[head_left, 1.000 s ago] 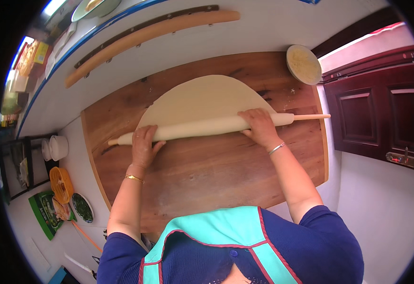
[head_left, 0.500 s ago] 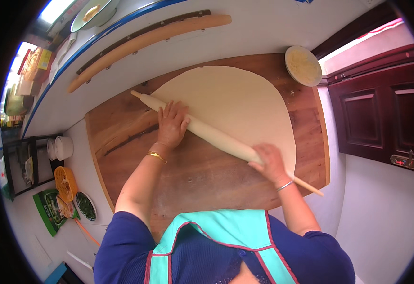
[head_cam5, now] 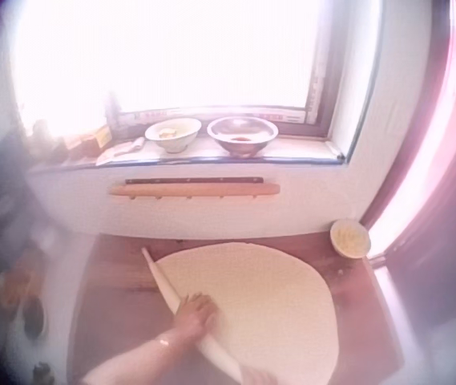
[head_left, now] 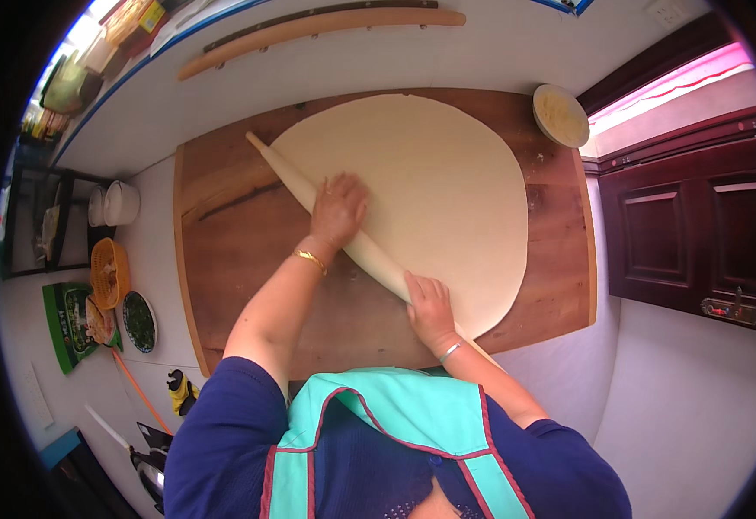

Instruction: The person uses a wooden rolling pin to flatten and roll out a piece of dough on a wooden board, repeatedly rolling it around the pin and unfolding it to achieve a large circular shape.

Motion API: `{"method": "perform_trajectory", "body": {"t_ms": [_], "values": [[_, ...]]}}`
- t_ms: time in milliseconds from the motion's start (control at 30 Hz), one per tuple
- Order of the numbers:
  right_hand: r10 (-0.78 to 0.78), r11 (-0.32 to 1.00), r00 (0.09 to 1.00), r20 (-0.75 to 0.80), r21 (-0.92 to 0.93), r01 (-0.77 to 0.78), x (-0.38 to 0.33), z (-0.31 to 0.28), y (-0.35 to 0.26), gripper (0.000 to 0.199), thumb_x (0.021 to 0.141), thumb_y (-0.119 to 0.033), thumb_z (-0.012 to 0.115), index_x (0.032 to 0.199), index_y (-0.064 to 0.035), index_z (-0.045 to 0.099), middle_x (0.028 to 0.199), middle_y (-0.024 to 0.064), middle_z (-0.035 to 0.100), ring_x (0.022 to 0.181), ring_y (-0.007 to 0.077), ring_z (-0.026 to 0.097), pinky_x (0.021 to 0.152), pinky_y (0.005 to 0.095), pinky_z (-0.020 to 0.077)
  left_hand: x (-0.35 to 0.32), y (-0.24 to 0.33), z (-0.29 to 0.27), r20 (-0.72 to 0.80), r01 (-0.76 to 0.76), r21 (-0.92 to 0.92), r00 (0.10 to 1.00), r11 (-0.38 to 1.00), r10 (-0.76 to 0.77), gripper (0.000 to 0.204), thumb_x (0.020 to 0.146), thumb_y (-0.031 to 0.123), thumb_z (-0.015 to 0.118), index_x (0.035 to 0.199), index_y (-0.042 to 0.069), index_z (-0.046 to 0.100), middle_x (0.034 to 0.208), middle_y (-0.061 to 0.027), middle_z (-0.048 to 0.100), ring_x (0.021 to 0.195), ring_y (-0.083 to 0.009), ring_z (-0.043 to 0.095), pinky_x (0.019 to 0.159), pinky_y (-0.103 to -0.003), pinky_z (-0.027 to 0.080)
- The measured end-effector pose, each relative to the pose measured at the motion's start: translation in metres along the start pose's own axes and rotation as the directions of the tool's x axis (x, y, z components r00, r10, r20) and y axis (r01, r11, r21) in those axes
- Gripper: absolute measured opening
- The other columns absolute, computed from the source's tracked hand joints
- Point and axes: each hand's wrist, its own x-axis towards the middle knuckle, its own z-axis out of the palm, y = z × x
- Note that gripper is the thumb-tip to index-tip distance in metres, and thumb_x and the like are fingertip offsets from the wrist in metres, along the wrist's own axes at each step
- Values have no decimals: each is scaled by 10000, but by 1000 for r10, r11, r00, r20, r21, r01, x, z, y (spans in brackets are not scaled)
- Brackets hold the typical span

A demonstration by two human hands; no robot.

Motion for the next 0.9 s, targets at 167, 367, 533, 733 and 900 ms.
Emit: {"method": "perform_trajectory", "body": {"t_ms": [167, 367, 533, 733, 900], "values": [[-212, 971, 975, -60, -127, 203, -27, 20, -37, 562, 796, -140, 662, 1316, -31, 480, 1244, 120, 536, 1193, 295, 498, 1033, 522, 330, -40, 8, -22, -23, 11, -68, 1000, 998, -12, 307, 905, 204, 547, 1187, 95, 593, 1300, -99, 560, 1264, -304, 468, 1090, -522, 317], [-96, 980, 995, -1, -174, 94, -95, 29, -71, 680, 796, -183, 671, 1402, -43, 397, 1448, 173, 360, 1345, 313, 376, 1089, 524, 291, -81, 40, -48, 57, 144, -78, 989, 987, -140, 189, 865, 235, 586, 851, 65, 668, 971, -97, 676, 1073, -257, 593, 1000, -443, 407], [-334, 942, 943, -5, 27, 334, -125, 43, -98, 498, 812, -41, 578, 1302, -41, 495, 1328, 135, 508, 1274, 325, 459, 1064, 470, 351, -99, 69, -47, 412, 249, -47, 887, 967, -208, 271, 896, 286, 584, 1071, 90, 649, 1194, -156, 610, 1219, -277, 520, 1081, -479, 339], [-143, 980, 987, -69, -148, 132, -165, 49, -94, 653, 747, -196, 723, 1327, -78, 446, 1056, 104, 565, 960, 281, 556, 805, 396, 441, -169, 50, -52, 281, 69, 84, 956, 994, -90, 590, 925, 413, 513, 1442, 166, 373, 1544, -113, 273, 1440, -290, 213, 1145, -532, 187], [-104, 994, 975, 198, 1, 106, -185, 67, -105, 538, 819, -191, 670, 1295, -72, 449, 1002, 103, 599, 862, 282, 598, 726, 392, 485, -253, 10, -77, 336, 141, 219, 918, 965, -210, 599, 922, 435, 507, 1429, 135, 398, 1539, -112, 293, 1440, -288, 219, 1143, -544, 169]]}}
